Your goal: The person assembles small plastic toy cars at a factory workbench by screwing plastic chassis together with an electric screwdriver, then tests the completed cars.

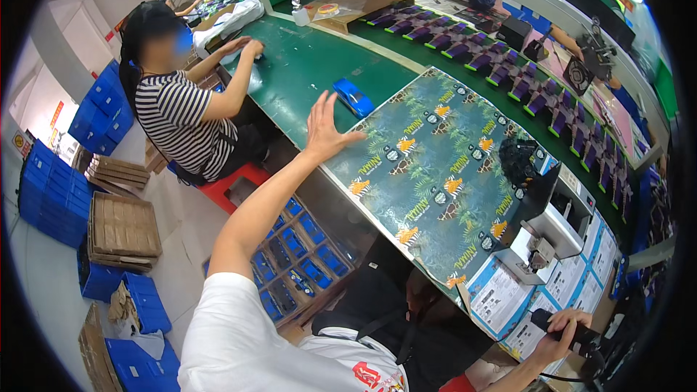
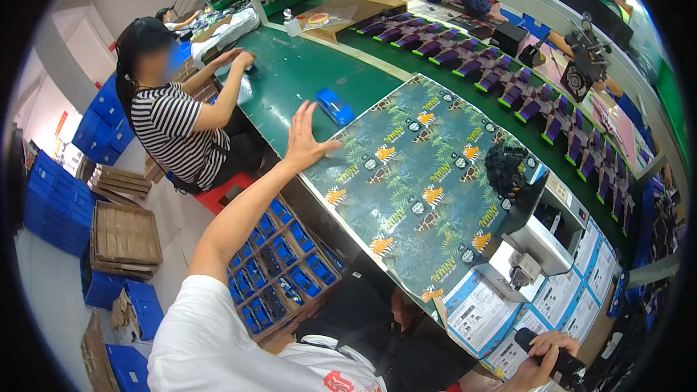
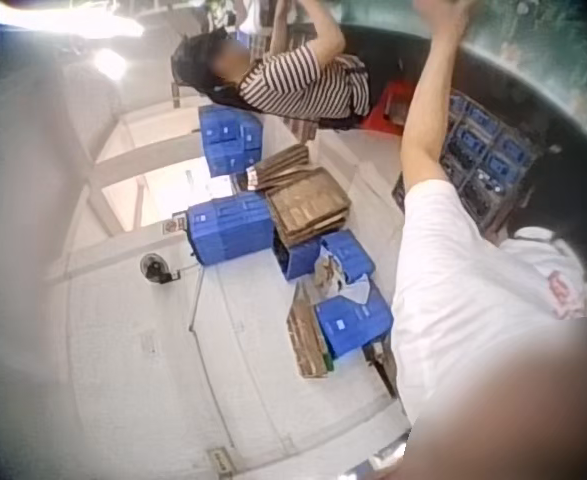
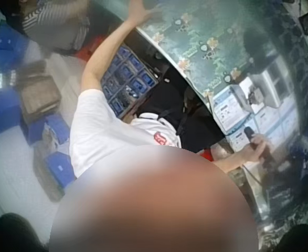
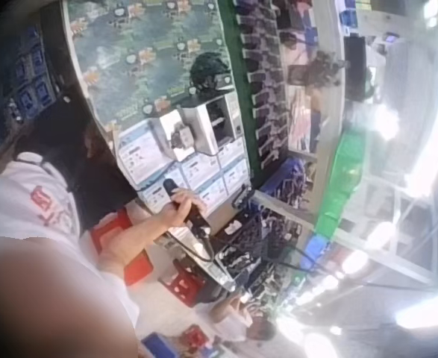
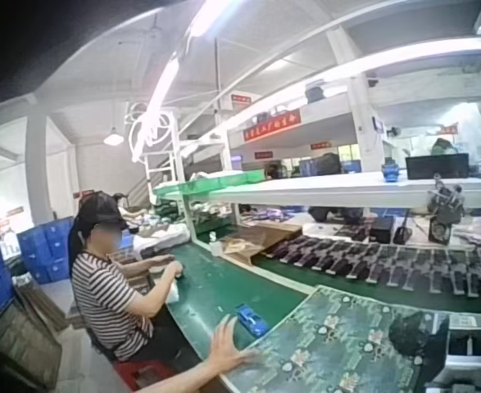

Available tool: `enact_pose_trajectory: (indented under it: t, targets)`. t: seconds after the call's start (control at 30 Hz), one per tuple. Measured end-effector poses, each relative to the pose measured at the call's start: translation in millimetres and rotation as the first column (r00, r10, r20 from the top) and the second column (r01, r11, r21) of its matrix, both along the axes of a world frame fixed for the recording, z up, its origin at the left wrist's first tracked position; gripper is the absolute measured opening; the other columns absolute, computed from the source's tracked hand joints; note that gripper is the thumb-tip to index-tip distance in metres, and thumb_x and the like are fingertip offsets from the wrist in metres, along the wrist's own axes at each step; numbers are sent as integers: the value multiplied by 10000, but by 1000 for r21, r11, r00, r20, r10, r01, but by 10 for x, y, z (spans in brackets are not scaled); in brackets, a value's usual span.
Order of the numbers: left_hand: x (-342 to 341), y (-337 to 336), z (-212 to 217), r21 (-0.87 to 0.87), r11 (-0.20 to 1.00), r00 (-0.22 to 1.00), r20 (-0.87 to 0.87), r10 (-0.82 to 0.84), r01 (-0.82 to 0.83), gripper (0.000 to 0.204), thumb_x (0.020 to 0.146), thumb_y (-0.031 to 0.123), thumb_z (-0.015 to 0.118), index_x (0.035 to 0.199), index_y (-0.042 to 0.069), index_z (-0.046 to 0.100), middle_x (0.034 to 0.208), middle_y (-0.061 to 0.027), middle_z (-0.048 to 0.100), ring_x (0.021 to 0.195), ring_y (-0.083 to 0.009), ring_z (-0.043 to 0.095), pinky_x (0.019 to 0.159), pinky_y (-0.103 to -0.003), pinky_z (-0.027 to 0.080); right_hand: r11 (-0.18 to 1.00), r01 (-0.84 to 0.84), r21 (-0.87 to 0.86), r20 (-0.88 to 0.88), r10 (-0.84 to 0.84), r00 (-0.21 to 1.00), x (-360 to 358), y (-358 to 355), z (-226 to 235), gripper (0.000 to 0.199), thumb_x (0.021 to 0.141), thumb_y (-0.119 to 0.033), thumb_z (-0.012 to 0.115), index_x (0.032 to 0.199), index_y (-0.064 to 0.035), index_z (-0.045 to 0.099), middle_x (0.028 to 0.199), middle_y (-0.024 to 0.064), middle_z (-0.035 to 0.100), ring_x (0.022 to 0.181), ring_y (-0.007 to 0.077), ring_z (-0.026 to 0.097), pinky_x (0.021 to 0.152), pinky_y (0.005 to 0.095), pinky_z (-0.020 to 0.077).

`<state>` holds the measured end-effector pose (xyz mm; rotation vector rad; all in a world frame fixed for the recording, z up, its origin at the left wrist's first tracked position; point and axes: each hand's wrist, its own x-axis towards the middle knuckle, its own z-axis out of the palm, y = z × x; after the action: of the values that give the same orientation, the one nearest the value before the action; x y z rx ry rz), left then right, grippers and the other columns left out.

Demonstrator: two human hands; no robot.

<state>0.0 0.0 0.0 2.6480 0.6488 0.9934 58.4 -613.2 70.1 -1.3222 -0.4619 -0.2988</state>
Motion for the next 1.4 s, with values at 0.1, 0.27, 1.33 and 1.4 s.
enact_pose_trajectory:
  t: [0.1, 0.27, 1.33, 1.4]
  targets:
    - [81, -17, 65, -32, 999, 1000, 15, 20, -19, 1177, 546, 559, 870, 1459, 65, 314, 1498, -224, 271, 1372, -392, 288, 1121, -500, 258, 998, 53, -20, 52, -52, 997, -5, 67, 3, 151, 907, -72, 578, 851, -47, 440, 652, 42, 435, 526, 103, 402, 487, 224, 362]
    - [165, 371, 36, -39, 981, 982, -9, 189, -189, 1104, 603, 610, 821, 1430, 40, 364, 1486, -235, 300, 1371, -390, 298, 1117, -500, 269, 994, 92, -62, 11, -91, 996, 10, 102, -110, 167, 880, -82, 609, 878, -29, 451, 619, 46, 439, 534, 103, 442, 511, 223, 389]
    - [252, 305, -122, 104, 978, 983, -9, 182, -180, 527, 848, 494, 656, 1062, 13, 651, 1217, -167, 595, 1185, -317, 513, 1000, -436, 407, 982, 183, 44, 181, -188, 965, -13, 476, 144, 127, 864, -31, 637, 818, 32, 536, 582, 109, 514, 467, 193, 453, 473, 335, 415]
    - [253, 303, -121, 88, 981, 985, -10, 173, -171, 508, 851, 476, 657, 1060, 14, 650, 1212, -164, 599, 1177, -316, 521, 997, -439, 411, 984, 171, 43, 196, -176, 965, -27, 487, 147, 126, 864, -24, 636, 817, 31, 533, 580, 107, 513, 467, 193, 453, 474, 337, 416]
